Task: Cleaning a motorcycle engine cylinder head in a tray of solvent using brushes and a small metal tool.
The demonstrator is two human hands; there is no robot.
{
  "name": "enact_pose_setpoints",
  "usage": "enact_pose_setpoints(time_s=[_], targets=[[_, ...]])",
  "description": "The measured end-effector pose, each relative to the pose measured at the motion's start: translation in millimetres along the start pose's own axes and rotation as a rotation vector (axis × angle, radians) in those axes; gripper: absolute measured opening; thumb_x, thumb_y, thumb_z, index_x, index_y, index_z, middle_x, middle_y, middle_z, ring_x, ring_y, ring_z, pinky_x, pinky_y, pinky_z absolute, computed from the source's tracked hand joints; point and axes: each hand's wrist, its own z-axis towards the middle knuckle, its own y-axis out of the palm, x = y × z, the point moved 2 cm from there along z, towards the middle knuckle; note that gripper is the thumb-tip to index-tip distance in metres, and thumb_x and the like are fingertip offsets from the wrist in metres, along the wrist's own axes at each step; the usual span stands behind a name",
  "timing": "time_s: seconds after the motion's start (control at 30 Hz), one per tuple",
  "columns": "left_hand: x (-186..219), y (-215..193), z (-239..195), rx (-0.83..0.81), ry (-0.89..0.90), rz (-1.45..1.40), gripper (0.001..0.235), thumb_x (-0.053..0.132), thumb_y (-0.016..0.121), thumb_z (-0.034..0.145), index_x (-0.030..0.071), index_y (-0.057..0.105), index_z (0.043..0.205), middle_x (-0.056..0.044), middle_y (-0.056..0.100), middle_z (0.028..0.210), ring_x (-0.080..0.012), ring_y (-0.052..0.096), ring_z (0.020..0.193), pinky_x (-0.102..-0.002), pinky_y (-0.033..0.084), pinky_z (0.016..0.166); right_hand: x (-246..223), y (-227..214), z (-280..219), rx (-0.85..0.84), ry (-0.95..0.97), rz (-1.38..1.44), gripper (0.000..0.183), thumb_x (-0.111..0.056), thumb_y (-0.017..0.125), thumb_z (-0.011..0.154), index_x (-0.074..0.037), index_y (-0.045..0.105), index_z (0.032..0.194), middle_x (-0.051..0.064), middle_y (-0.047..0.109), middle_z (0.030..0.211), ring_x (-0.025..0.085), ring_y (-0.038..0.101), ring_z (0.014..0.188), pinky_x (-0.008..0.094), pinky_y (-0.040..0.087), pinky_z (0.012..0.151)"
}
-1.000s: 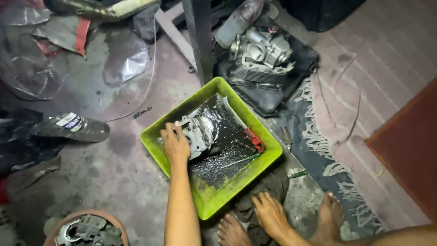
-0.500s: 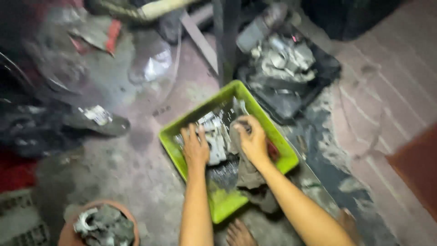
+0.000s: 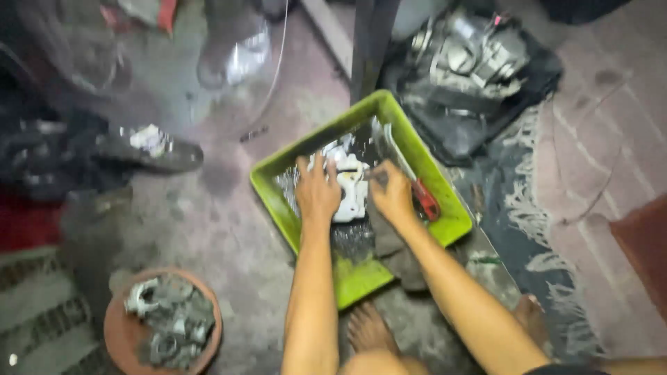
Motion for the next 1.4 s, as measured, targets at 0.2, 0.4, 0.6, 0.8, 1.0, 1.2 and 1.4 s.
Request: enact_pose_setpoints(time_s=[0.2, 0.4, 0.6, 0.8, 1.0, 1.2, 1.4], targets=[[27.8, -24.4, -19.3, -0.095, 0.039, 0.047, 0.044, 0.050, 0.034, 0.106, 0.017, 0.058, 0.122, -0.019, 0.047, 0.139, -0.0485, 0.072, 0.092, -0.060, 0.057, 0.080, 10.5, -19.7, -13.0, -0.235, 0.095, -0.067, 0.017, -0.015, 0.077, 0.080, -0.015, 0.073, 0.097, 0.009, 0.078, 0.096, 0.032, 0.072, 0.103, 0.045, 0.053, 0.094], [20.5, -7.9, -20.9, -0.117, 0.033, 0.097, 0.042, 0.052, 0.033, 0.105, 0.020, 0.055, 0.124, -0.015, 0.047, 0.134, -0.0460, 0.073, 0.091, -0.059, 0.058, 0.080, 28.0, -36.8, -8.5, 0.028, 0.202, 0.050, 0.026, -0.029, 0.076, 0.090, -0.008, 0.073, 0.106, 0.020, 0.075, 0.104, 0.039, 0.068, 0.111, 0.051, 0.051, 0.098], [42.6, -32.5, -36.3, -0.114, -0.029, 0.067, 0.039, 0.045, 0.040, 0.105, 0.016, 0.057, 0.124, -0.020, 0.047, 0.133, -0.0486, 0.071, 0.095, -0.059, 0.059, 0.079, 10.5, -13.3, 3.4, -0.004, 0.174, 0.027, 0.020, -0.026, 0.080, 0.084, -0.016, 0.076, 0.101, 0.009, 0.078, 0.097, 0.032, 0.072, 0.103, 0.043, 0.055, 0.091], [43.7, -29.2, -38.0, -0.133, -0.116, 0.028, 0.040, 0.048, 0.035, 0.106, 0.016, 0.056, 0.116, -0.020, 0.048, 0.132, -0.0437, 0.071, 0.100, -0.055, 0.061, 0.079, 16.8, -1.9, 2.8, -0.018, 0.181, 0.053, 0.016, -0.027, 0.077, 0.086, -0.017, 0.074, 0.098, 0.009, 0.079, 0.096, 0.032, 0.073, 0.102, 0.043, 0.056, 0.089], [45.6, -28.6, -38.2, -0.156, -0.152, 0.074, 0.043, 0.051, 0.032, 0.106, 0.017, 0.055, 0.118, -0.017, 0.048, 0.131, -0.0430, 0.070, 0.106, -0.055, 0.060, 0.083, 26.7, -3.2, -17.0, -0.151, 0.162, 0.110, 0.013, -0.010, 0.072, 0.081, -0.012, 0.075, 0.093, 0.013, 0.079, 0.091, 0.035, 0.074, 0.100, 0.042, 0.056, 0.089], [41.3, -23.3, -36.5, -0.142, -0.103, 0.086, 0.042, 0.051, 0.036, 0.106, 0.015, 0.053, 0.117, -0.017, 0.046, 0.132, -0.0463, 0.068, 0.107, -0.059, 0.058, 0.086, 30.7, -7.9, -23.2, -0.118, 0.176, 0.088, 0.015, -0.014, 0.076, 0.079, -0.010, 0.074, 0.093, 0.016, 0.077, 0.090, 0.037, 0.073, 0.098, 0.046, 0.055, 0.084], [30.7, -7.3, -33.3, -0.067, -0.072, 0.059, 0.039, 0.048, 0.037, 0.106, 0.015, 0.054, 0.118, -0.020, 0.048, 0.127, -0.0469, 0.069, 0.104, -0.057, 0.060, 0.083, 22.0, 0.7, 4.1, 0.013, 0.174, 0.159, 0.015, -0.021, 0.077, 0.081, -0.011, 0.072, 0.091, 0.015, 0.076, 0.087, 0.035, 0.073, 0.093, 0.043, 0.056, 0.080]])
